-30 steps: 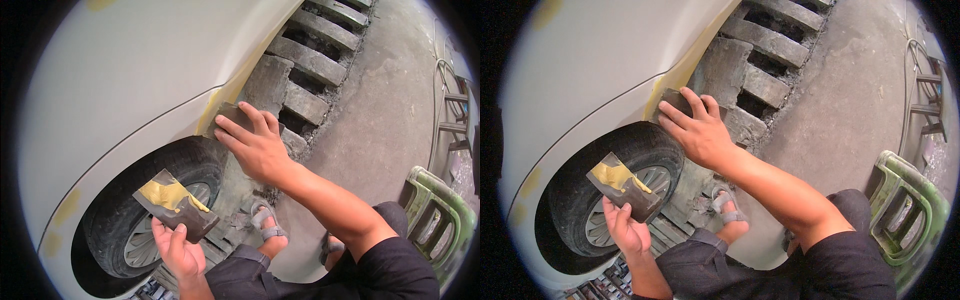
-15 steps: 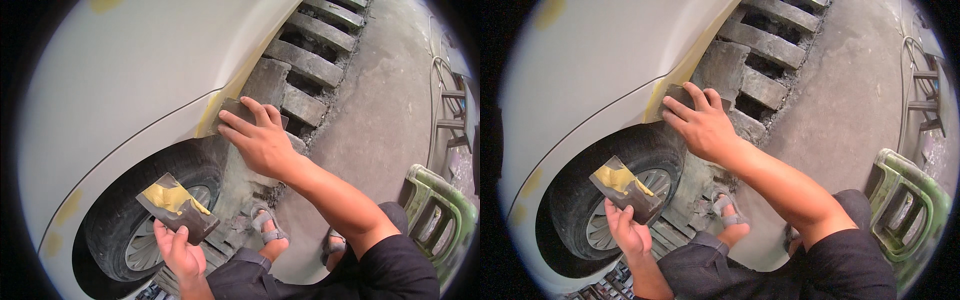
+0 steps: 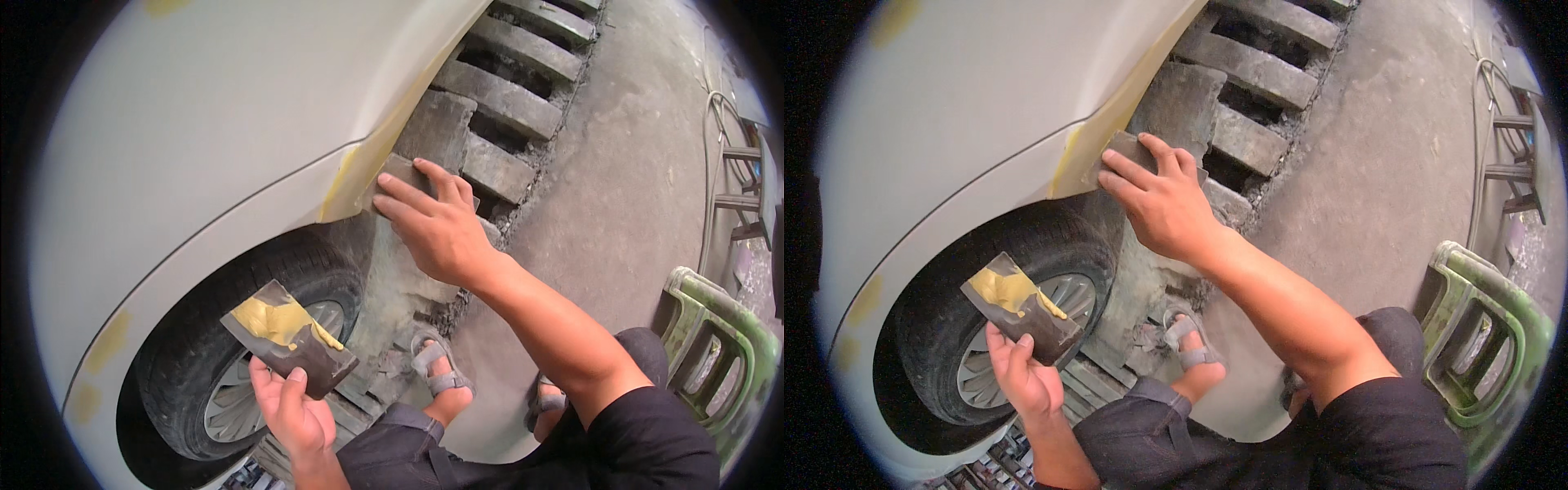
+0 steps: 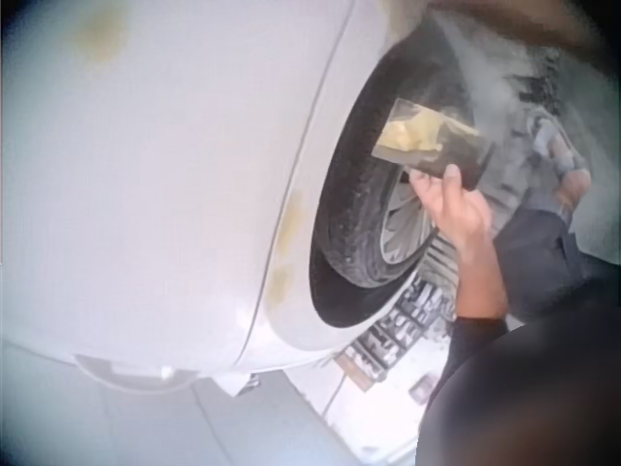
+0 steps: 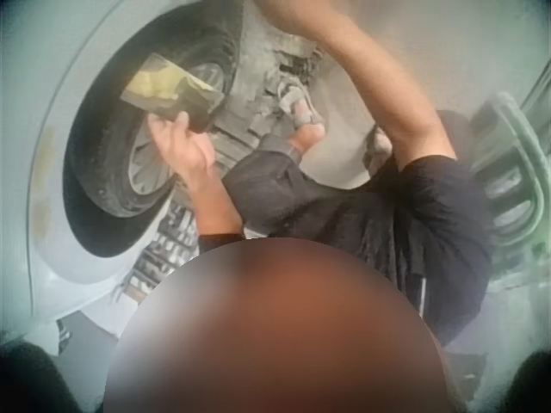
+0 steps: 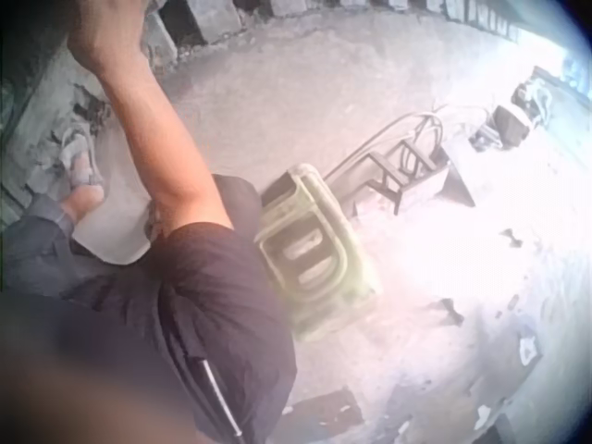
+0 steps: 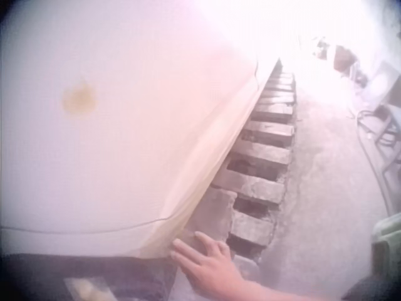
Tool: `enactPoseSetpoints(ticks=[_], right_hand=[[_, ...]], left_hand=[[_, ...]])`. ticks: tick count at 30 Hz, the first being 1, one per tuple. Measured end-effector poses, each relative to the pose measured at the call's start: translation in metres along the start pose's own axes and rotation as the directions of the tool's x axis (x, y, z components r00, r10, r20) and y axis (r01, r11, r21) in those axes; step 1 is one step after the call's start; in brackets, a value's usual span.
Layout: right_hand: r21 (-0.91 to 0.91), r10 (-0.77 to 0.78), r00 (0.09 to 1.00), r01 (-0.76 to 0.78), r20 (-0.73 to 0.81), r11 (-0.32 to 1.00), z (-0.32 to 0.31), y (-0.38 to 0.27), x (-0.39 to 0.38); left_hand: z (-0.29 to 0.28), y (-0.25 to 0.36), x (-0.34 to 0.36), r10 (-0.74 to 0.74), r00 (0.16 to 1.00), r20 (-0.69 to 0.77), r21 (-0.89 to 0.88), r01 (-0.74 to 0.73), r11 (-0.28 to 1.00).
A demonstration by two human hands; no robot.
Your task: The person applies yellow body filler to several spots on the side of a white car using a metal putty knife, then smooths and levels the filler with a sanding block. The person works on the rear quarter panel and door area, repeatedly applying and smoothing the material.
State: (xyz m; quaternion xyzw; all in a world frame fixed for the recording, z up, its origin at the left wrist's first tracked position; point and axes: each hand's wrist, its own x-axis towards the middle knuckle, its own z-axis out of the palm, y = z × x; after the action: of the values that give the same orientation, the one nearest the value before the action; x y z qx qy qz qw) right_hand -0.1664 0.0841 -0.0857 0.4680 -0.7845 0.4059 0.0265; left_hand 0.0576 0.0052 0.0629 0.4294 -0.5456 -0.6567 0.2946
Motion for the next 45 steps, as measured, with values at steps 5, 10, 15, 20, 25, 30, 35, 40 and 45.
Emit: enactPoseSetpoints(ticks=[5,10,15,20,25,30,35,40,45], right_hand=[[0.037,-0.001,0.995,0.005,-0.101,0.999,0.015,-0.018,-0.003],[0.002,-0.121,0.982,0.122,-0.145,0.993,0.031,-0.035,0.002],[-0.009,-0.114,0.980,0.114,-0.165,0.993,0.042,-0.035,0.001],[0.009,-0.042,0.994,0.043,-0.102,0.999,0.039,-0.032,-0.016],[0.140,0.082,0.983,-0.059,-0.166,0.988,0.043,-0.032,-0.018],[0.202,0.078,0.967,-0.028,-0.242,0.979,0.064,-0.028,-0.010],[0.449,0.167,0.985,-0.133,-0.037,0.884,0.049,-0.052,-0.043],[0.966,0.064,0.974,-0.224,0.217,0.132,0.008,-0.062,-0.056],[0.984,-0.124,0.977,-0.169,0.175,0.054,-0.007,-0.053,-0.068]], left_hand=[[-0.001,-0.001,-0.001,-0.019,1.000,0.006,-0.013,0.019,1.000],[-0.004,-0.003,0.000,-0.022,1.000,-0.020,0.024,0.022,0.999],[-0.006,-0.004,0.001,-0.023,1.000,-0.016,0.018,0.023,1.000],[-0.005,-0.002,0.002,-0.031,0.999,-0.020,-0.006,0.031,1.000],[-0.003,-0.003,-0.001,-0.026,1.000,-0.015,0.001,0.026,1.000],[-0.005,-0.004,-0.002,-0.029,0.999,-0.026,0.010,0.029,1.000],[0.001,-0.006,-0.002,-0.029,1.000,0.001,0.030,0.029,0.999],[0.018,-0.004,-0.003,-0.044,0.999,-0.018,0.065,0.045,0.997],[0.036,-0.003,-0.008,0.095,0.995,-0.011,0.065,-0.094,0.993]])
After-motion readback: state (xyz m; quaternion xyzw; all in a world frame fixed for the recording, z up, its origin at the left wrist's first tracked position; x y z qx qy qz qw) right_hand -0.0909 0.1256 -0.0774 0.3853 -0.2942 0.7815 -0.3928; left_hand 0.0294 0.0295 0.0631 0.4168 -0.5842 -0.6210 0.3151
